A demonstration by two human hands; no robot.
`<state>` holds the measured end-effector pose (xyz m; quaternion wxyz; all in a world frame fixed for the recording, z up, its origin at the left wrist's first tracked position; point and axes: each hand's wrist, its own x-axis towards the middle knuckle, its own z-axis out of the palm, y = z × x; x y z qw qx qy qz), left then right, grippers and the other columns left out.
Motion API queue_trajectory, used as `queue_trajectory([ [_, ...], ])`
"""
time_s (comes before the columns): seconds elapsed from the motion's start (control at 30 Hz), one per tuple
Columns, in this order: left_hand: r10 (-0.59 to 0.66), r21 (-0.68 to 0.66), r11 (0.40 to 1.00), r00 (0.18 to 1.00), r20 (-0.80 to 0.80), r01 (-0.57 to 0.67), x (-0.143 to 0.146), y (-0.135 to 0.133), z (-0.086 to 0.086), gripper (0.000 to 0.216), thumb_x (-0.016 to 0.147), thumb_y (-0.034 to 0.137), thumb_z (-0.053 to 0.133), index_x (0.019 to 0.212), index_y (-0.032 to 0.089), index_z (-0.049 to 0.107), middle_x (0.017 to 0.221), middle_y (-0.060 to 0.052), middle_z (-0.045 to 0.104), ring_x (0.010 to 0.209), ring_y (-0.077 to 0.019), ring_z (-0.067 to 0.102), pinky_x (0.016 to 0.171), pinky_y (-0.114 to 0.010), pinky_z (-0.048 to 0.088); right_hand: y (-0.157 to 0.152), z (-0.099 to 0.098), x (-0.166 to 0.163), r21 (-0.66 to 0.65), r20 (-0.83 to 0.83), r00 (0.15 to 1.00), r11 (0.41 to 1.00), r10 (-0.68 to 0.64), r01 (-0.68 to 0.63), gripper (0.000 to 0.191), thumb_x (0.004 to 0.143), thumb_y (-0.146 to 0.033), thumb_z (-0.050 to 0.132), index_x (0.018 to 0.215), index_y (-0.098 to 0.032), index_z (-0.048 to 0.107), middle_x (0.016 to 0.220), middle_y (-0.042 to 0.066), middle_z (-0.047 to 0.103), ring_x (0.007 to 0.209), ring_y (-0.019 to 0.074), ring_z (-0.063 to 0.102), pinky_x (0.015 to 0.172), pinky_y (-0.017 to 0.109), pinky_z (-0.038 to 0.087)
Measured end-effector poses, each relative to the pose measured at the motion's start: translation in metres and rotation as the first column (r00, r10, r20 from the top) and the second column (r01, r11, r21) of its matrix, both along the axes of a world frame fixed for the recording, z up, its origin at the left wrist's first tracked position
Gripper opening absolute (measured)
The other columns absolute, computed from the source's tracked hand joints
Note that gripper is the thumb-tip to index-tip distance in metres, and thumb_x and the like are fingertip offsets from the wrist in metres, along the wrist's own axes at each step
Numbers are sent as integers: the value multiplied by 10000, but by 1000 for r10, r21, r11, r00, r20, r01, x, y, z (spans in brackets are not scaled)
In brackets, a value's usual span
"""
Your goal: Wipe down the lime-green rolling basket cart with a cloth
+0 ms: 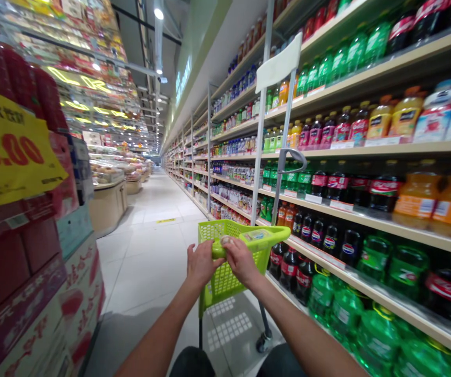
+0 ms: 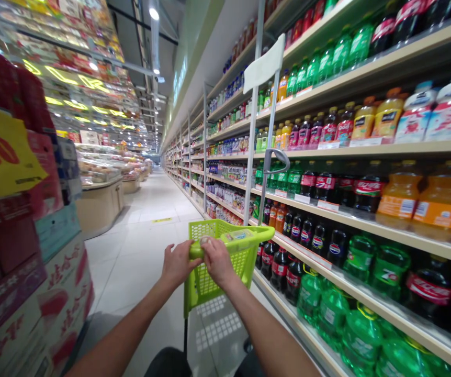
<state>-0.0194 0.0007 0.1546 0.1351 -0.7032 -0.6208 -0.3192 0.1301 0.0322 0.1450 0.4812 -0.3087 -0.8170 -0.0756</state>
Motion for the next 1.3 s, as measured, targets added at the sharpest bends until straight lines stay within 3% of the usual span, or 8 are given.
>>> queue_trajectory([
  [0.17, 26, 13, 1000, 1000, 0, -26, 11, -3, 0, 529, 704, 438, 565, 1132, 166, 416, 1026, -96, 631, 958, -234, 564, 905, -418, 277, 12, -5, 18, -52, 22, 979, 978, -202, 202, 220, 806, -151, 443, 940, -231, 598, 1158, 87, 524, 1134, 242, 418, 959, 539, 235],
  [0.4, 13, 4, 1000, 999, 40, -13, 44, -7, 3, 559, 691, 394, 588, 1149, 131, 408, 1012, -101, 628, 965, -241, 548, 872, -418, 311, 33, 10, 44, -195, 39, 959, 940, -279, 282, 227, 813, -147, 413, 930, -224, 592, 1092, 83, 543, 1072, 236, 454, 955, 559, 210],
  [0.53, -121, -54, 990, 986, 113, 127, 38, 2, -6, 569, 700, 357, 581, 1195, 168, 376, 1160, -88, 563, 1081, -217, 488, 924, -394, 299, 28, 13, 51, -181, -21, 981, 966, -192, 185, 210, 823, -156, 391, 880, -205, 588, 945, 60, 577, 959, 203, 496, 903, 432, 337],
  [0.63, -83, -185, 976, 981, 177, 116, 24, 17, -19, 671, 673, 437, 585, 1240, 173, 341, 1313, -108, 426, 1227, -237, 349, 983, -401, 252, 13, 9, 46, -140, -50, 998, 990, -28, 21, 205, 827, -159, 384, 897, -202, 572, 878, 45, 573, 879, 173, 507, 812, 318, 405],
  [0.73, -18, -265, 962, 986, 169, 63, 22, 25, -27, 697, 671, 503, 547, 1246, 165, 343, 1355, -113, 367, 1272, -249, 271, 1009, -422, 217, -6, 5, 33, -103, -33, 999, 994, 19, -22, 205, 810, -160, 411, 948, -206, 555, 915, 49, 550, 895, 174, 489, 805, 305, 406],
  [0.9, 49, -267, 964, 990, 131, -13, 53, 16, -21, 653, 706, 484, 476, 1250, 146, 345, 1345, -124, 375, 1257, -262, 280, 996, -450, 232, -14, 8, 31, -58, 113, 985, 989, -129, 136, 212, 764, -176, 485, 961, -195, 560, 974, 77, 537, 900, 204, 463, 819, 355, 381],
  [1.1, -167, -326, 926, 981, 94, 189, 51, 24, -24, 615, 694, 394, 496, 1260, 207, 348, 1341, -68, 398, 1225, -225, 335, 1017, -407, 224, 0, 11, 80, -69, -8, 943, 941, -332, 331, 199, 822, -158, 382, 861, -189, 574, 842, 51, 562, 840, 182, 492, 785, 315, 388],
  [1.3, -163, -471, 863, 984, 79, 181, 50, 39, -45, 730, 644, 174, 478, 1326, 218, 223, 1431, -50, 229, 1314, -218, 164, 1033, -534, 145, 8, -23, 66, 83, 216, 887, 912, -409, 401, 235, 841, -140, 402, 975, -190, 589, 1009, 84, 590, 966, 204, 504, 887, 376, 358],
])
